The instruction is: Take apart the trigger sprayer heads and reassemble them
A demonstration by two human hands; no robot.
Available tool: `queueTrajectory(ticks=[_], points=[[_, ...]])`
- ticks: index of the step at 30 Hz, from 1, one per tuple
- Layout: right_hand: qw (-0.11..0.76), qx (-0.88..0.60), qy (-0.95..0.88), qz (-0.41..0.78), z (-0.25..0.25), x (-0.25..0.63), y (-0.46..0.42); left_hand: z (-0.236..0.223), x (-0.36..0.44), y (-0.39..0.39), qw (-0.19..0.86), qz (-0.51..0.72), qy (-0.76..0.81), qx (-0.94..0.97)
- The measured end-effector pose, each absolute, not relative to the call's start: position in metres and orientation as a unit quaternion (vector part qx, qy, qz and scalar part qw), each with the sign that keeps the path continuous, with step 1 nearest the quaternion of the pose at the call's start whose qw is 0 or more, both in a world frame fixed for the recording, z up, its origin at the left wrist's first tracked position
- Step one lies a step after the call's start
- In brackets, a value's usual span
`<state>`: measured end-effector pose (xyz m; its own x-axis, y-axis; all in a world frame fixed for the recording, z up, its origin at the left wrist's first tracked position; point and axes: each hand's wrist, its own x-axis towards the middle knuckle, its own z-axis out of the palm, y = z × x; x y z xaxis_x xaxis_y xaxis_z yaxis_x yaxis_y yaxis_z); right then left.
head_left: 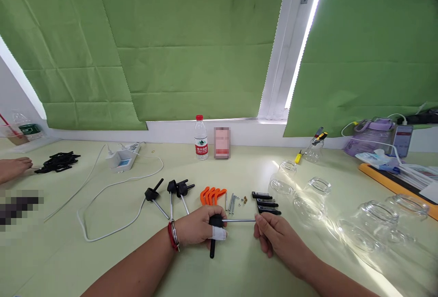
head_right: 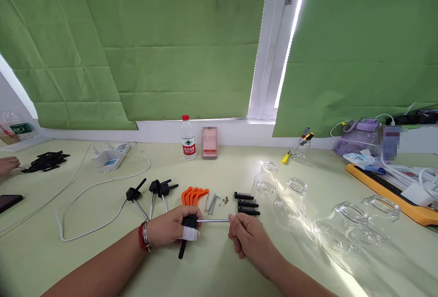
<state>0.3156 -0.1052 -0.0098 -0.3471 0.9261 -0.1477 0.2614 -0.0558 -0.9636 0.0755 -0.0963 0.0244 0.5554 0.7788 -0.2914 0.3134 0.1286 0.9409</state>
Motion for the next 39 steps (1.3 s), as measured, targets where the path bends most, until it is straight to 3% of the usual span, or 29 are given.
queueTrajectory(ticks=[5, 8, 13, 17, 21, 24, 28, 39], points=[[0.299, -0.446, -0.714, 0.450, 0.001, 0.309, -0.120, 0.031, 0.084, -0.101, 0.590, 0.294, 0.443, 0.608], [0.244, -0.394, -0.806, 0.368, 0.009, 0.296, -0.133, 0.030, 0.090, -0.104, 0.549, 0.317, 0.469, 0.614], [0.180, -0.323, -0.926, 0.074, 0.011, 0.267, -0.139, 0.027, 0.095, -0.107, 0.540, 0.343, 0.452, 0.622], [0.183, -0.331, -0.925, -0.034, 0.006, 0.253, -0.126, 0.029, 0.092, -0.108, 0.527, 0.347, 0.430, 0.646], [0.193, -0.381, -0.904, -0.033, 0.013, 0.253, -0.099, 0.033, 0.080, -0.102, 0.423, 0.353, 0.441, 0.708], [0.193, -0.487, -0.852, 0.009, 0.027, 0.261, -0.068, 0.030, 0.064, -0.088, 0.220, 0.373, 0.548, 0.716], [0.196, -0.579, -0.790, 0.035, 0.034, 0.273, -0.023, 0.024, 0.037, -0.067, -0.002, 0.268, 0.715, 0.645], [0.161, -0.631, -0.756, 0.066, 0.004, 0.275, 0.009, 0.018, 0.019, -0.054, -0.040, 0.168, 0.755, 0.632]])
